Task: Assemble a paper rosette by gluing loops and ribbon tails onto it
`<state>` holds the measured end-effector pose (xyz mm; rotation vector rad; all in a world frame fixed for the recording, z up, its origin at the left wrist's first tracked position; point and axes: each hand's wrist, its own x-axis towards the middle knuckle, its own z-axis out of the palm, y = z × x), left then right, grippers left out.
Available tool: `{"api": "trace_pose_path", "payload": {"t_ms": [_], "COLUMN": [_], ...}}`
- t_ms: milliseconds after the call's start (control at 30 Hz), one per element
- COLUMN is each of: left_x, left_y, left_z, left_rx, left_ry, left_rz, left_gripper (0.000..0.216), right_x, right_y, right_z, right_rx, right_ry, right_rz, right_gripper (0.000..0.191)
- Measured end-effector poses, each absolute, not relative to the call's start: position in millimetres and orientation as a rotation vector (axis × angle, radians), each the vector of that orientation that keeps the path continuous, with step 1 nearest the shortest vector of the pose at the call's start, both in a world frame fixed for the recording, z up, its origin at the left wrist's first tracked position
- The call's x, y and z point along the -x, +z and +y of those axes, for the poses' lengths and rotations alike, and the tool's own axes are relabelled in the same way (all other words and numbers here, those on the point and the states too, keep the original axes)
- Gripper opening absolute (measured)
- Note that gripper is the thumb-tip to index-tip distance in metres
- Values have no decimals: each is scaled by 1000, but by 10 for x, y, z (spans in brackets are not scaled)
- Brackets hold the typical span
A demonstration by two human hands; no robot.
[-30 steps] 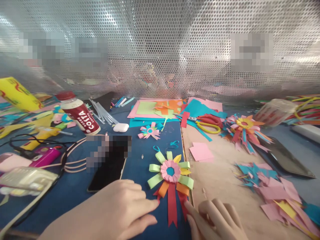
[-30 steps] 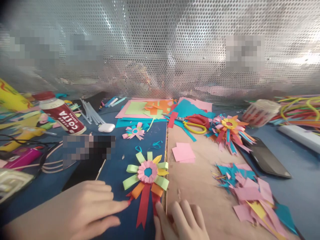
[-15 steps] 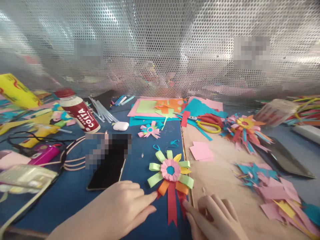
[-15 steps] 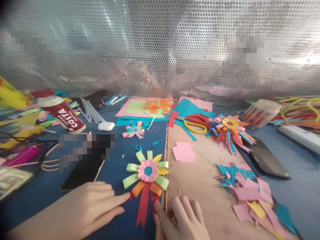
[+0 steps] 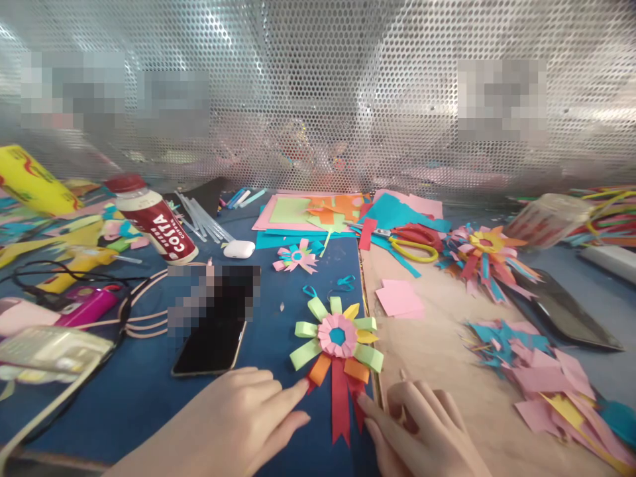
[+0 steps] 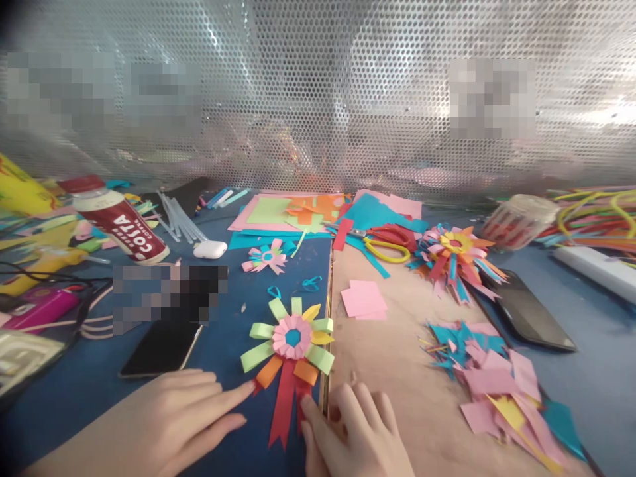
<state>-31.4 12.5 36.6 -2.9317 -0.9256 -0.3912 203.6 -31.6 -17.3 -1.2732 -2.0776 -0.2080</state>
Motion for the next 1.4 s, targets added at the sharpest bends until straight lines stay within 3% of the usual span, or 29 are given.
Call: {"api": "trace_pose_path", "payload": {"t_ms": [433, 767, 1133, 1400], "left_x": [352, 362, 315, 278], "left_y": [391, 301, 322, 341], "left_z": [195, 322, 310, 296], "left_rx": [2868, 2778, 2802, 2786], "left_ry": [-567, -229, -371, -213], "left_rz": [-1115, -1263, -1219, -1347], "left_gripper": [29, 18, 20, 16], "right_x": [-2119, -2090, -2027, -2029], "right_y": [-91, -52, -58, -51], "right_z": [-255, -122, -100, -107], "right_rx": [1247, 1260, 1274, 1278], "right_ry": [-159, -276, -217, -181], "right_rz": [-2065, -2189, -2118, -2158], "right_gripper": [24, 25, 27, 29]}}
